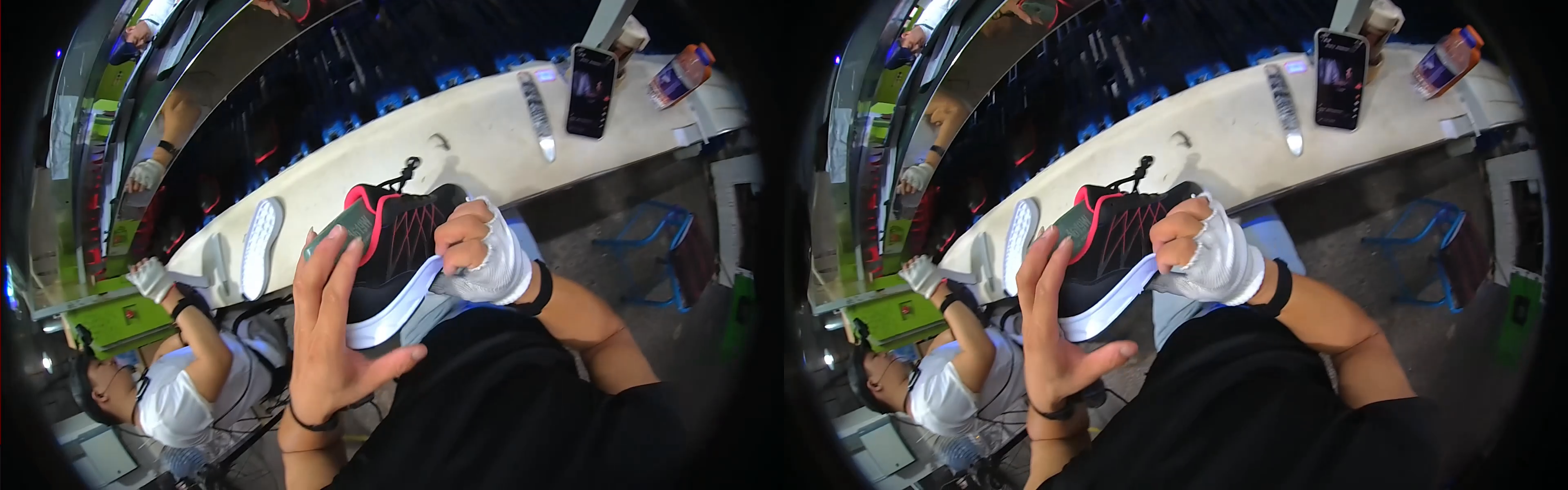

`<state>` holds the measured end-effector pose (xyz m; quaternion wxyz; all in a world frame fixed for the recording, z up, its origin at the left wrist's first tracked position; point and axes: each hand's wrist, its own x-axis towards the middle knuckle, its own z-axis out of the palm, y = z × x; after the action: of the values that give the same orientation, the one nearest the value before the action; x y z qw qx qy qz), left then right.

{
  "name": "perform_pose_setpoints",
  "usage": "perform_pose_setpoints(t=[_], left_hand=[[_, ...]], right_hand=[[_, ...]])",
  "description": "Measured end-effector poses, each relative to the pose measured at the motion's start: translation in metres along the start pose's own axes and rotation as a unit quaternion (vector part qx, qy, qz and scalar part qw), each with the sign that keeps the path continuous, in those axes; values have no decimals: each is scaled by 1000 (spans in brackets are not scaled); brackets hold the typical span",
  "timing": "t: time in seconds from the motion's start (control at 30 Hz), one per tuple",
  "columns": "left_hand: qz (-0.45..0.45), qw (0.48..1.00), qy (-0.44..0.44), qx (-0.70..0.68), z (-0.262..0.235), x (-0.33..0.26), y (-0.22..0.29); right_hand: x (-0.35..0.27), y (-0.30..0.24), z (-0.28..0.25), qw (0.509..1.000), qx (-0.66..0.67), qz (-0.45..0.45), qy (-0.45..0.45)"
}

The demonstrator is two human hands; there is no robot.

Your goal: The recorder is cleaning and inspecting black athletic shoes in a factory setting.

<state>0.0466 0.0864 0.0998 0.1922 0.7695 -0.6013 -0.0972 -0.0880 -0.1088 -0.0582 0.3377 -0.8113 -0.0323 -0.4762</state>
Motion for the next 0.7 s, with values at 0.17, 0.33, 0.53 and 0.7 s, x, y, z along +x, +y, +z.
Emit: perform_pose_setpoints(t=[0.17,0.33,0.53,0.7], left_hand=[[20,995,101,-8,19,-11,-46],[31,989,142,4,27,-16,-54],[27,990,133,42,26,-11,-35],[26,984,178,9,33,-18,-60]], right_hand=[[14,0,20,996,45,-42,-70],[43,8,14,987,33,119,-103],[61,39,-6,903,160,261,-303],[9,63,5,929,146,335,-54]])
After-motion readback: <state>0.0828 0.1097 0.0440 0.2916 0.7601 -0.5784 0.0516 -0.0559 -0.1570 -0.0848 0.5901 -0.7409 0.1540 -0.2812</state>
